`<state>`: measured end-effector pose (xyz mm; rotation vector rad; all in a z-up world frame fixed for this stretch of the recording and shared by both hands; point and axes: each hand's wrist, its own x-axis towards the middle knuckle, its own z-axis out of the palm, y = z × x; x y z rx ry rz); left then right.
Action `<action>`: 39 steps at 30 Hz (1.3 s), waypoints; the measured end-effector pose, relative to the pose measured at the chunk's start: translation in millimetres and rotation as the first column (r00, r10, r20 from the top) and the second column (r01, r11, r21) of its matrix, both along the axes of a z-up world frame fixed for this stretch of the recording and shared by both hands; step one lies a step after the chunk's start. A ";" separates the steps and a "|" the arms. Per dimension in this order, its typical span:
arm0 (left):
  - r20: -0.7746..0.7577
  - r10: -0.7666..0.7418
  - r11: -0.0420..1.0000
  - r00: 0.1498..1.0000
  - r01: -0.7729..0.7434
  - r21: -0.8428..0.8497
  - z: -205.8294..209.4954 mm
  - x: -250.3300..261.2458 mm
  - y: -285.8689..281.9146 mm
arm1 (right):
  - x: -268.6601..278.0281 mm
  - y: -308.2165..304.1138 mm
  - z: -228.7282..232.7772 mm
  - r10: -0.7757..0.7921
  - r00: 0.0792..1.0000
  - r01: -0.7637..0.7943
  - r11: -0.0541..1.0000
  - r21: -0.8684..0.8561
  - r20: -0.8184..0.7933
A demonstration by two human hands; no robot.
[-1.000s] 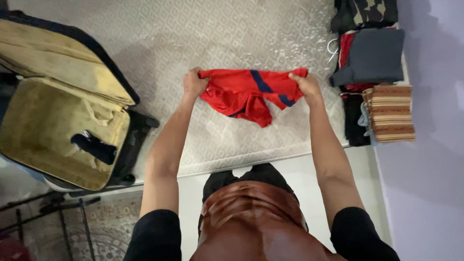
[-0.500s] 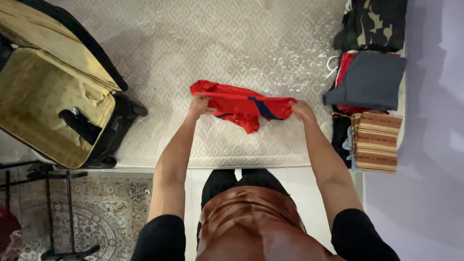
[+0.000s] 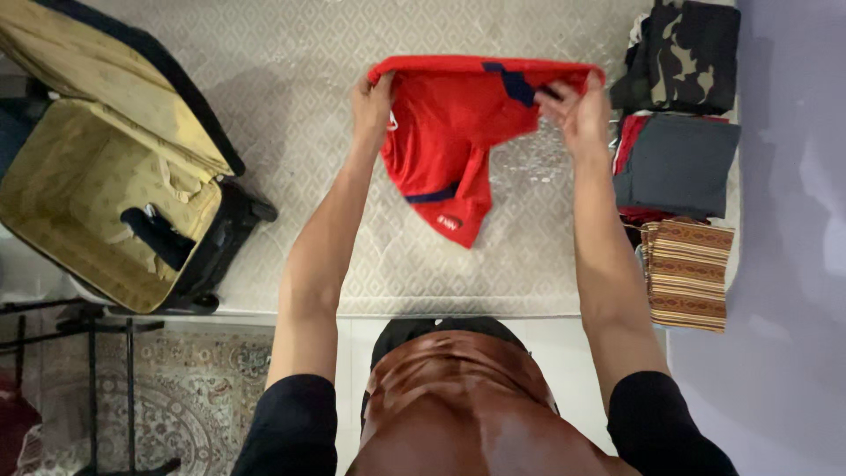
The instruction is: The person takes a grey polo shirt and a red athletic shirt out of a suitcase, spreads each one on a mattress, folds the sleeves and sides inward to form rectangles, and places them in a stack.
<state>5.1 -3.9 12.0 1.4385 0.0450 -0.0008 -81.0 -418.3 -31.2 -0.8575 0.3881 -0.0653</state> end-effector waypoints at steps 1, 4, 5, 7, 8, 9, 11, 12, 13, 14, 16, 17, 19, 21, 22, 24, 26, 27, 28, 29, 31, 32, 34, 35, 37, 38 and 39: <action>0.036 -0.004 1.000 0.999 0.003 0.029 11.1 3.5 -5.0 | 5.7 -4.8 10.7 -0.037 0.997 0.030 0.994 0.102 0.068; 0.284 -0.044 0.996 0.958 0.064 -0.063 63.4 7.7 -24.8 | 16.2 -17.7 47.3 -0.110 0.938 0.083 0.992 0.094 0.330; 0.284 -0.069 0.994 0.956 0.089 -0.060 81.6 5.6 -27.1 | 12.4 -21.2 54.6 -0.092 0.878 0.088 0.996 0.030 0.470; 0.280 -0.119 0.989 0.953 0.140 -0.055 113.3 1.2 -29.5 | 6.8 -16.6 81.8 -0.191 0.814 0.194 0.980 0.054 0.549; 0.426 -0.110 0.991 0.898 0.134 -0.027 123.6 -2.4 -30.3 | 3.6 -12.9 89.4 -0.238 0.775 0.245 0.967 0.069 0.586; 0.561 -0.105 0.992 0.821 0.127 0.000 130.9 -3.6 -31.1 | 2.0 -10.3 92.8 -0.208 0.722 0.269 0.963 0.008 0.659; 0.658 -0.089 0.995 0.747 0.100 0.021 131.4 -10.1 -29.6 | 0.3 -9.5 87.1 -0.132 0.608 0.335 0.937 -0.103 0.783; 0.636 -0.076 0.996 0.768 0.084 0.017 126.0 -14.6 -25.9 | -0.7 -8.5 77.9 -0.165 0.637 0.376 0.919 -0.117 0.753; 0.614 -0.062 0.998 0.787 0.068 0.013 117.6 -17.3 -22.1 | -3.0 -8.0 65.2 -0.199 0.662 0.416 0.900 -0.133 0.723; 0.634 -0.074 0.990 0.770 -0.020 0.139 105.6 -19.9 -16.7 | -4.8 -7.7 49.1 -0.236 0.683 0.456 0.877 -0.151 0.691; 0.668 -0.111 0.907 0.736 -0.201 0.371 72.3 -27.3 -0.1 | -12.8 -3.2 11.5 -0.449 0.773 0.596 0.755 -0.273 0.448; 0.607 -0.146 0.896 0.781 -0.156 0.415 51.7 -32.5 9.2 | -18.7 4.7 -4.6 -0.494 0.795 0.599 0.732 -0.324 0.354; 0.469 -0.203 0.843 0.859 -0.091 0.531 2.5 -52.1 25.5 | -35.2 20.0 -37.2 -0.482 0.828 0.558 0.753 -0.348 0.285; 0.370 -0.255 0.755 0.893 -0.055 0.653 -45.2 -68.8 44.7 | -53.7 38.1 -69.0 -0.385 0.902 0.431 0.820 -0.377 0.194; 0.334 -0.288 0.710 0.897 -0.034 0.703 -69.7 -82.5 55.2 | -69.5 43.3 -85.1 -0.339 0.939 0.331 0.842 -0.426 0.060; 0.191 -0.226 0.660 0.955 0.006 0.751 -114.1 -109.1 70.9 | -101.9 55.5 -114.7 -0.162 0.964 0.000 0.789 -0.615 -0.208; -0.110 -0.231 0.455 0.967 0.207 0.866 -146.8 -134.7 95.1 | -134.5 65.7 -137.7 0.101 0.856 -0.516 0.240 -0.822 -0.507; -0.195 -0.213 0.396 0.957 0.267 0.878 -159.7 -147.1 105.0 | -149.1 70.8 -145.3 0.149 0.769 -0.639 0.195 -0.744 -0.621; -0.277 -0.187 0.338 0.943 0.326 0.883 -169.7 -157.2 114.1 | -161.2 77.3 -150.5 0.181 0.673 -0.739 0.182 -0.648 -0.717; -0.351 -0.165 0.292 0.922 0.385 0.876 -177.0 -167.5 122.3 | -174.4 85.0 -148.8 0.194 0.536 -0.836 0.252 -0.487 -0.821; -0.489 -0.110 0.200 0.866 0.501 0.842 -185.1 -185.6 135.4 | -189.5 100.2 -141.6 0.246 0.257 -0.944 0.272 -0.188 -0.935; -0.544 -0.071 0.196 0.836 0.547 0.814 -187.0 -190.5 139.1 | -192.3 106.7 -138.9 0.263 0.124 -0.972 0.225 -0.064 -0.957; -0.646 0.010 0.196 0.763 0.632 0.750 -188.7 -198.5 146.6 | -192.8 116.2 -139.9 0.271 -0.026 -0.986 0.149 0.068 -0.962; -0.680 0.032 0.208 0.733 0.660 0.722 -189.2 -200.4 150.6 | -193.0 119.6 -144.3 0.269 -0.041 -0.990 0.123 0.076 -0.962; -0.741 0.074 0.241 0.667 0.710 0.662 -191.4 -199.9 155.5 | -189.8 118.9 -159.8 0.271 0.026 -1.000 0.005 -0.026 -0.962; -0.740 0.076 0.240 0.668 0.709 0.664 -192.4 -198.3 157.9 | -184.2 116.3 -169.2 0.284 0.108 -0.987 -0.084 -0.136 -0.953; -0.739 0.078 0.239 0.669 0.707 0.665 -193.3 -195.7 160.5 | -177.1 114.2 -178.5 0.305 0.186 -0.955 -0.169 -0.245 -0.934</action>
